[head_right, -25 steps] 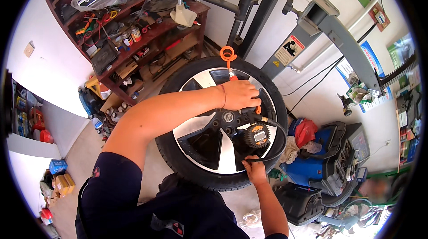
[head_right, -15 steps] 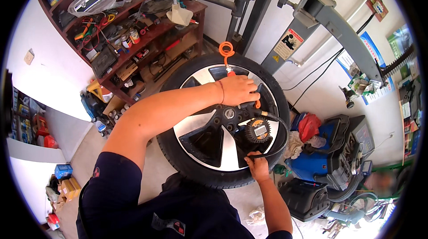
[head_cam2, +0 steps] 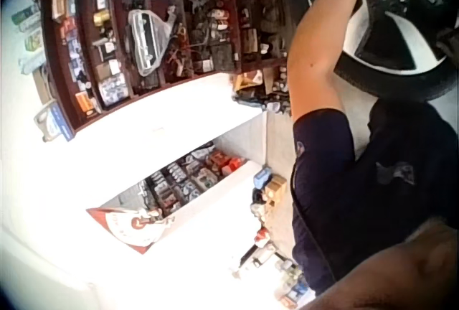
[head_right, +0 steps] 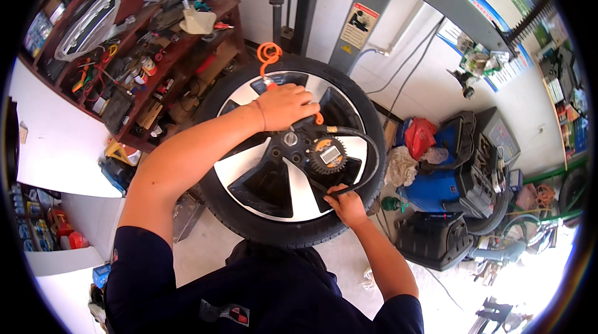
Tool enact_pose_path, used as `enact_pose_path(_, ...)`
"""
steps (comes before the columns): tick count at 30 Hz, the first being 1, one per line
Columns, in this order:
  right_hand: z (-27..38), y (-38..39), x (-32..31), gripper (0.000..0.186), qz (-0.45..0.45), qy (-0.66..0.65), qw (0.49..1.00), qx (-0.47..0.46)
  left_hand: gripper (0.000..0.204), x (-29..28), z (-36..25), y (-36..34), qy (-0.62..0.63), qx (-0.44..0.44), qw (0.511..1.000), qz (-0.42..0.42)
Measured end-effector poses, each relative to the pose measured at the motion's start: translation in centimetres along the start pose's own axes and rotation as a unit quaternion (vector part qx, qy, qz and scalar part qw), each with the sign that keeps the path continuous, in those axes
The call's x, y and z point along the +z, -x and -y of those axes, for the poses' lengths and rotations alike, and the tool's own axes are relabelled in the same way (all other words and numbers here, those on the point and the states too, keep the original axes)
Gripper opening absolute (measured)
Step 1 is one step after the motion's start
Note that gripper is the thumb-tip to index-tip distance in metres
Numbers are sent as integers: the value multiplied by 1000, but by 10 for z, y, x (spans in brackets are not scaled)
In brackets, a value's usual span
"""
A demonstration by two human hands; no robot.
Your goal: The person mounts a tire onto a rim using a tire machine. They secure the rim with clamps, apply air pressure to seat the bead, and use a pry bar to adjust the tire's position on the rim.
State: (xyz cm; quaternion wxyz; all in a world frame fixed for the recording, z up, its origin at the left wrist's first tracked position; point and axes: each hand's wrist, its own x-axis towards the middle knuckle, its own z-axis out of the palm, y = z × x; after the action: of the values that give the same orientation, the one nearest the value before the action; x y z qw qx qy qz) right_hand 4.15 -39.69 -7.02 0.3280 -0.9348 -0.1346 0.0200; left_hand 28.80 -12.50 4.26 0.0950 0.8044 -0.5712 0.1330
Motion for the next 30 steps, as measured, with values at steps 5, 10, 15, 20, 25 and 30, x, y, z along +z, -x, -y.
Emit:
enact_pose_path(5, 0, 1, -1, 23, 6, -4, 1000, -3, 36, -1, -4, 0, -16, -2, 1000, 6)
enact_pose_path(10, 1, 0, -1, 24, 8, -1, 1000, -8, 36, -1, -5, 0, -33, -7, 999, 10)
enact_pose_path(15, 0, 0, 2, 24, -2, -6, 1000, -15, 37, -6, -7, 2, -30, 2, 999, 15)
enact_pose_path(20, 3, 0, 0, 23, 2, -9, 1000, -9, 47, 1, -8, 3, -49, 32, 998, -37)
enact_pose_path(25, -2, -1, 2, 24, 5, -11, 1000, -10, 43, 4, -8, 6, -53, 44, 994, -80)
enact_pose_path(30, 0, -1, -1, 24, -7, -1, 999, -33, 32, -5, -18, 8, -47, 8, 997, -57)
